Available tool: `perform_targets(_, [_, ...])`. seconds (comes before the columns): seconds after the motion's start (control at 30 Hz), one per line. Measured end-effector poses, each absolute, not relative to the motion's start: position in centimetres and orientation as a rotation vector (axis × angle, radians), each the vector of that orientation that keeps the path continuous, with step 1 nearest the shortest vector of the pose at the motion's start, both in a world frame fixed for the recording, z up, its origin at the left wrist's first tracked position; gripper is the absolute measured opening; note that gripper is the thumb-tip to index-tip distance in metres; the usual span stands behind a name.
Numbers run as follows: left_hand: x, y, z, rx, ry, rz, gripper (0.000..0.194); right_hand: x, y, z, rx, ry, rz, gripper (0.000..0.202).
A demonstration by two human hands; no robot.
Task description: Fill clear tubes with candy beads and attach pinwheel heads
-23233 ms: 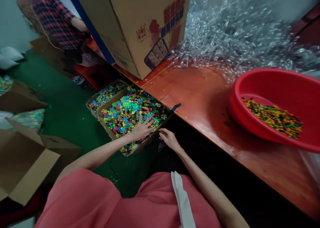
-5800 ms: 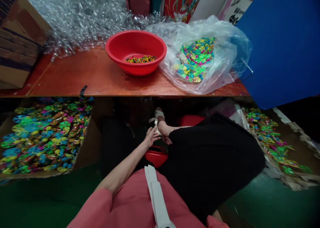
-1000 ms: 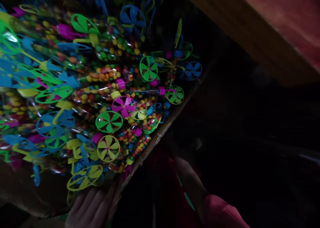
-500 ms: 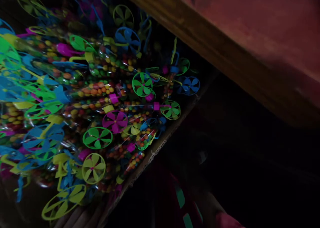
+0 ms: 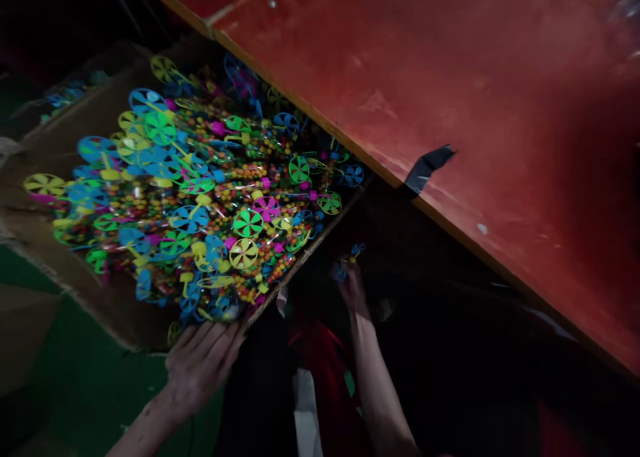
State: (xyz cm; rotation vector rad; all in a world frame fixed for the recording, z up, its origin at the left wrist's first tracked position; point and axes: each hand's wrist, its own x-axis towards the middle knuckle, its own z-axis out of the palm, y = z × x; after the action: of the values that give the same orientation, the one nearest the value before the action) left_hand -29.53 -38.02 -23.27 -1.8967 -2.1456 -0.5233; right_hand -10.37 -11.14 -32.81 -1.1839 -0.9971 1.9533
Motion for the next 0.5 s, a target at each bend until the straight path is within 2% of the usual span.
perform_targets(0.1, [-29.4,-37.7,-23.3,-1.879,-2.169,-0.483,0.009,-15.8,-11.6,-28.1,-1.008,-1.015,1.937,0.028])
perform_targets(0.17, [-29.3,-37.6,-23.3,-1.873,-2.172,-0.458,0.009,-19.3,-12.6,-24.0,-0.854,-1.259,1.805,0.027])
perform_targets(0.3, [-29.2,-37.4,-23.1,-1.864,-2.139,-0.446,0.013,-23.2,-14.2,-18.1,-0.531,-1.768,1.619,0.045])
perform_targets(0.33, [-29.3,-37.4,-23.1,-1.866,-2.135,-0.45,0.014,-23.1,-14.3,-17.9,-0.503,-1.81,1.568,0.046])
perform_targets(0.4, [-29.3,-37.4,-23.0,-1.881,-2.131,-0.459,0.014,-21.5,-13.9,-19.6,-0.587,-1.725,1.437,0.035])
perform_targets(0.47, [-29.3,-37.5,-23.0,-1.891,-2.138,-0.457,0.012,-18.8,-12.6,-23.6,-0.835,-1.474,1.301,0.021])
perform_targets(0.5, [-29.3,-37.5,-23.0,-1.896,-2.14,-0.46,0.009,-17.4,-11.6,-26.2,-0.986,-1.343,1.245,0.022])
